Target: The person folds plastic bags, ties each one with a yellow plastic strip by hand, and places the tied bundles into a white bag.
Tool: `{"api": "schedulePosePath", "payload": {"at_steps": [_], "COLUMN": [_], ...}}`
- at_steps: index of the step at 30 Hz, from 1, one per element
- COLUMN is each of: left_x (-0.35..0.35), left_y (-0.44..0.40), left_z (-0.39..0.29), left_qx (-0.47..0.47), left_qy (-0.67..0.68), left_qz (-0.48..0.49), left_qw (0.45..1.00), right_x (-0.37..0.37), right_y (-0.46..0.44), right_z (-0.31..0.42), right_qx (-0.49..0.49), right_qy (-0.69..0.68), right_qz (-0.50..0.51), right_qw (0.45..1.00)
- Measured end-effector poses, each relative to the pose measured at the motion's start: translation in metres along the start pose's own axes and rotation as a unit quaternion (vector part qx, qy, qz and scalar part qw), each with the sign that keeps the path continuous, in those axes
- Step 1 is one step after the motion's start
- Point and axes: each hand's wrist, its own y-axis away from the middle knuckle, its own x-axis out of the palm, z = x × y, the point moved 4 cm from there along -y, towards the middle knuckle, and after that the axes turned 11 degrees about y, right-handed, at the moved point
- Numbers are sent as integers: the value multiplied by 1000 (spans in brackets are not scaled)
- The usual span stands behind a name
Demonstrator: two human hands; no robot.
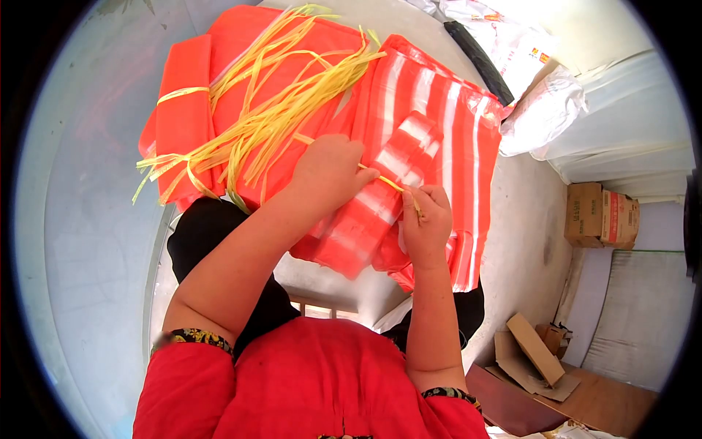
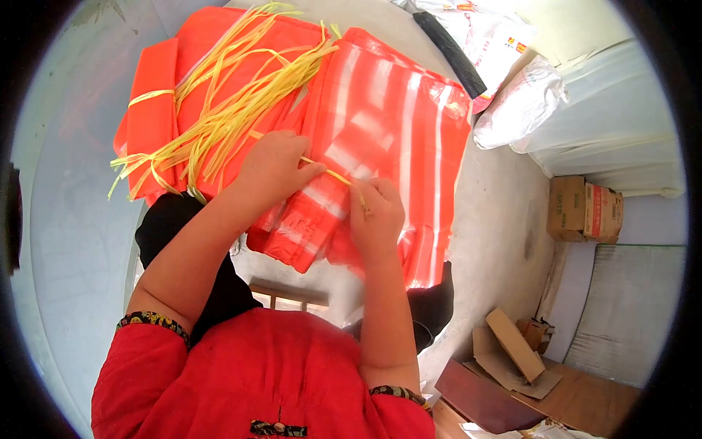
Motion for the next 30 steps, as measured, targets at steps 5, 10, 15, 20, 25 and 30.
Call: {"api": "schedulePosePath", "payload": {"at_steps": [5, 10, 15, 20, 25, 30], "left_x": [2, 12, -8, -6, 9, 13], "left_y": [-1, -1, 5, 2, 5, -2], "left_z": [-2, 2, -13, -13, -14, -11], "left_qx": [-5, 5, 167, 203, -20, 26], "left_qy": [-19, -23, -9, 161, 522, 362], "left_qz": [24, 23, -111, -17, 115, 70], "left_qw": [1000, 999, 980, 966, 845, 929], "right_x": [8, 24, 30, 40, 39, 43], "right_y": [-17, -22, -22, -18, -14, -13], "right_z": [2, 13, 13, 13, 19, 5], "right_qx": [-3, 272, 279, 198, 159, 123], "right_qy": [-131, -352, -332, -257, -290, -215], "right_qz": [-2, 140, 174, 188, 149, 149], "right_qw": [991, 885, 884, 927, 932, 957]}}
